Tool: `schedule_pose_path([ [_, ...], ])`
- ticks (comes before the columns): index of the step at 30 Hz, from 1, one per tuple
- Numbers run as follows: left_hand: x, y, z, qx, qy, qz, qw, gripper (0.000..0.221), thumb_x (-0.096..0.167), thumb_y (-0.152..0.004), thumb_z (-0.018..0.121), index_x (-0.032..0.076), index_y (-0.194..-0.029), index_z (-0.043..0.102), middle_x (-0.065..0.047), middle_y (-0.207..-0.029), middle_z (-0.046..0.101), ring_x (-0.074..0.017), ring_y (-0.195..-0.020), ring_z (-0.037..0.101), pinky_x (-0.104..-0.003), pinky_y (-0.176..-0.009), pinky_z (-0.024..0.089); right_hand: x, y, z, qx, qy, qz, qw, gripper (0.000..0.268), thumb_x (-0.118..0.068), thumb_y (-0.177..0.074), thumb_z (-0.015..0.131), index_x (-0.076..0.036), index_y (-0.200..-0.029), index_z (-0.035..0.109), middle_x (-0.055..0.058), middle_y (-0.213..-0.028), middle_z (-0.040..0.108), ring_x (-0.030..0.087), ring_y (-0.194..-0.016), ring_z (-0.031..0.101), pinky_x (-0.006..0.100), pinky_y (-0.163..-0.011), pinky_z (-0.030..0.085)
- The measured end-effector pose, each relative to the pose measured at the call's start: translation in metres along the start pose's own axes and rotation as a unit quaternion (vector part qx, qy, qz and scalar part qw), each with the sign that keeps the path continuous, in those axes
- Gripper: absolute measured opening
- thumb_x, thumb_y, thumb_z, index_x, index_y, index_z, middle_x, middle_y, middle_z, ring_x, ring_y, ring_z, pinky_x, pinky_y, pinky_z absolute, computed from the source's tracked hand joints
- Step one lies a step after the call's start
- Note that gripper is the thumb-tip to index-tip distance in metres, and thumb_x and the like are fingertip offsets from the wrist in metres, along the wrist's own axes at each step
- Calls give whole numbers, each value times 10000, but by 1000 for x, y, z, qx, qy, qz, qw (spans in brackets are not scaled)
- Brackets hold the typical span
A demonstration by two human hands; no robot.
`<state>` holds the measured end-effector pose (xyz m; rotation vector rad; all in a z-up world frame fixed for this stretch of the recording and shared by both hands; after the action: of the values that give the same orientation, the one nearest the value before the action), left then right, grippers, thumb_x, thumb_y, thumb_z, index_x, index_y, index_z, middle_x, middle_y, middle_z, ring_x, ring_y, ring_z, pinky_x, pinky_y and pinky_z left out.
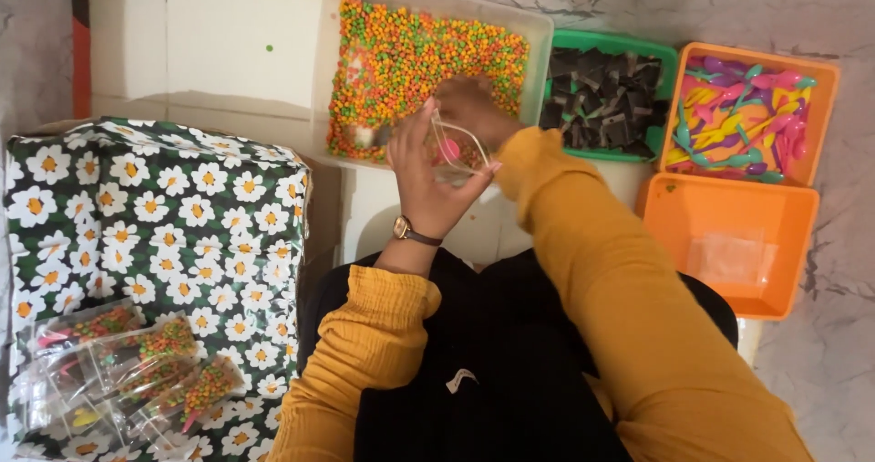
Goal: Manually filling small plastic bags with colorful beads and small plastic spoons, weighing each bag on a digital scale, and sealing them.
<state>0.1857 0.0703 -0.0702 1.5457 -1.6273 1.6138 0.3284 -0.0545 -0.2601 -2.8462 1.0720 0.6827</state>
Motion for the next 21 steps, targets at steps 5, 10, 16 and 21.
schedule_pose_path([
  [5, -2, 0, 0, 7, -5, 8, 1000, 1065, 408, -692, 1003, 45, -1509, 425, -148, -1409, 578, -357, -1291, 566, -472, -1105, 385, 38, 88, -47, 72, 5, 26, 997, 287, -292, -915, 609, -420, -1139, 735, -55, -1072, 607, 226, -1084, 528, 533, -953, 266],
  [10, -3, 1, 0, -1, -3, 6, 1000, 1055, 365, -723, 1001, 56, -1533, 401, -153, -1403, 581, -354, -1285, 567, -471, -1088, 398, 31, 159, -85, 171, -28, 84, 981, 211, -210, -966, 719, -360, -1114, 728, -113, -1073, 686, 155, -1089, 588, 447, -1029, 246],
  [16, -7, 3, -2, -9, -32, 30, 999, 1035, 362, -741, 1002, 41, -1521, 402, -171, -1380, 583, -378, -1264, 571, -498, -1057, 404, 14, 199, -73, 252, -364, 327, 835, 178, -333, -941, 823, -263, -1103, 799, -78, -855, 756, 90, -831, 740, 232, -782, 554],
  [21, -11, 7, 1, -37, -41, -14, 998, 1052, 293, -723, 1031, 66, -1533, 399, -147, -1390, 575, -347, -1293, 548, -492, -1096, 383, -6, 197, -57, 441, -340, 190, 808, 87, -77, -964, 774, -55, -1046, 788, 113, -960, 703, 239, -932, 697, 346, -911, 520],
])
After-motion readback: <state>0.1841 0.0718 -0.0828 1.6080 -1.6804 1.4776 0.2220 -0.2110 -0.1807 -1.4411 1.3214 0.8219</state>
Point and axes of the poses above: each hand's wrist, its own y-axis away from the middle knuckle, its own z-axis out of the palm, x = y × z, the point moved 1 cm from there along -y, towards the middle knuckle
